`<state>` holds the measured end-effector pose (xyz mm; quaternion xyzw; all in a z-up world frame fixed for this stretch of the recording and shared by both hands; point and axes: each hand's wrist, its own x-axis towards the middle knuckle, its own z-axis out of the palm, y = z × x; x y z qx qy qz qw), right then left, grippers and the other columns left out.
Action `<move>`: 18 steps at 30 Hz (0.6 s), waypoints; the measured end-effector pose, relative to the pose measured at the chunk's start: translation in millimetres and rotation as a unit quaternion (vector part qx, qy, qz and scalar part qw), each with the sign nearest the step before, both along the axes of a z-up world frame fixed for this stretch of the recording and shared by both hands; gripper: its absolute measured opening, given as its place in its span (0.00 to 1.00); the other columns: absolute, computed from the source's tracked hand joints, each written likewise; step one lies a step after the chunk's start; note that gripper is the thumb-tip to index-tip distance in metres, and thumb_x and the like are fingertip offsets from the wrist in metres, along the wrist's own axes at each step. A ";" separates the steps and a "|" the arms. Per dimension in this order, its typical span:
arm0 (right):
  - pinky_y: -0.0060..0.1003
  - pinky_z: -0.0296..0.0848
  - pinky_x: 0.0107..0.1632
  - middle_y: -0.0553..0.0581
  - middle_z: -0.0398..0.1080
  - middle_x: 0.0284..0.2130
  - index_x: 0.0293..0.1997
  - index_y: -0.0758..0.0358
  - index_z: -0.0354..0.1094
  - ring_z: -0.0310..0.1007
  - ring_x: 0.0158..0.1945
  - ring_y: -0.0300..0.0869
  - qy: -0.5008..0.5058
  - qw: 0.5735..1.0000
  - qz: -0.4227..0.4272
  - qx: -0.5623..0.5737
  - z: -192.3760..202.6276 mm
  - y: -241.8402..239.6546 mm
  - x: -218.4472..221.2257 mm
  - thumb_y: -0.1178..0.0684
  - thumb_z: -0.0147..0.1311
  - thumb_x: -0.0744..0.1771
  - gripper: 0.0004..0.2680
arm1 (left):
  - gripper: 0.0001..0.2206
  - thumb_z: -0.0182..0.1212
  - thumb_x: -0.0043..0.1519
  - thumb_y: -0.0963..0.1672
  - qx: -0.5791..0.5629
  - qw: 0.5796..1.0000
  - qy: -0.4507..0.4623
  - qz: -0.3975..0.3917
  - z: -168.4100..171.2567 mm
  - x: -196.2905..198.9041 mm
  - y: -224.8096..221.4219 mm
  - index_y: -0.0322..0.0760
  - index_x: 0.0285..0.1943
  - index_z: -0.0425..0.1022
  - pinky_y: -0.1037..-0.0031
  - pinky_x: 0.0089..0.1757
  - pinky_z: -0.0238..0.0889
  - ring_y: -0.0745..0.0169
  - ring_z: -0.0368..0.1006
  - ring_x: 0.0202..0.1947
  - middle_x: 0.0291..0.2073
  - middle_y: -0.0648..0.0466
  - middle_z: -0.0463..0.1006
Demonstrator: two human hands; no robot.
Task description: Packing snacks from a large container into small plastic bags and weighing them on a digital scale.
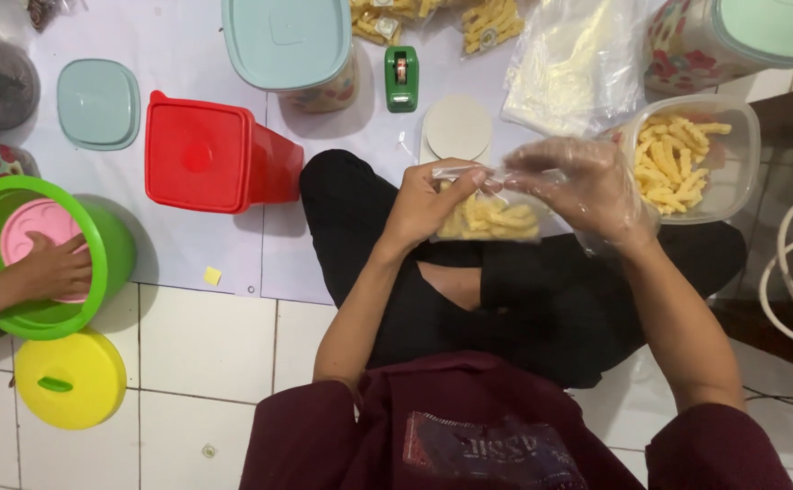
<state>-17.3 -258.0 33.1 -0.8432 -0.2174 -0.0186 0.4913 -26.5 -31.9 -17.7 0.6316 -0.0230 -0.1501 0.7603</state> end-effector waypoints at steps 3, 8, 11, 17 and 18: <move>0.42 0.76 0.45 0.64 0.79 0.37 0.45 0.68 0.79 0.81 0.40 0.53 0.032 0.999 -0.023 -0.008 -5.2 1.8 2.7 0.60 0.73 0.61 0.11 | 0.12 0.71 0.63 0.48 0.028 0.999 -0.005 -0.020 -6.5 0.3 2.1 0.40 0.51 0.85 0.70 0.48 0.69 0.69 0.73 0.41 0.37 0.50 0.85; 0.48 0.75 0.46 0.61 0.79 0.34 0.42 0.64 0.80 0.80 0.42 0.57 0.055 0.991 -0.003 -0.121 -7.9 4.0 6.5 0.55 0.70 0.64 0.08 | 0.13 0.74 0.59 0.45 0.035 0.999 0.005 -0.038 -2.3 1.2 12.0 0.36 0.49 0.85 0.68 0.46 0.70 0.65 0.71 0.39 0.35 0.44 0.85; 0.49 0.75 0.47 0.59 0.79 0.35 0.44 0.61 0.80 0.79 0.44 0.58 0.048 0.988 -0.004 -0.149 -10.0 2.8 6.2 0.53 0.68 0.65 0.07 | 0.13 0.74 0.59 0.45 0.031 0.998 -0.007 -0.045 -13.5 7.5 15.7 0.37 0.50 0.85 0.70 0.46 0.70 0.65 0.72 0.39 0.35 0.45 0.84; 0.48 0.75 0.46 0.59 0.78 0.36 0.46 0.61 0.78 0.79 0.44 0.56 0.046 0.987 -0.037 -0.152 -20.0 3.1 3.3 0.51 0.68 0.67 0.08 | 0.11 0.74 0.60 0.45 0.011 1.000 -0.011 -0.009 -19.2 13.8 13.4 0.38 0.49 0.85 0.73 0.45 0.71 0.70 0.74 0.37 0.34 0.46 0.85; 0.48 0.75 0.46 0.59 0.78 0.36 0.46 0.61 0.78 0.79 0.44 0.56 0.045 0.987 -0.035 -0.153 -25.3 1.2 1.1 0.51 0.68 0.67 0.08 | 0.11 0.74 0.60 0.45 0.010 1.000 -0.011 -0.007 -21.3 13.6 12.4 0.38 0.49 0.85 0.73 0.45 0.71 0.70 0.74 0.37 0.34 0.46 0.85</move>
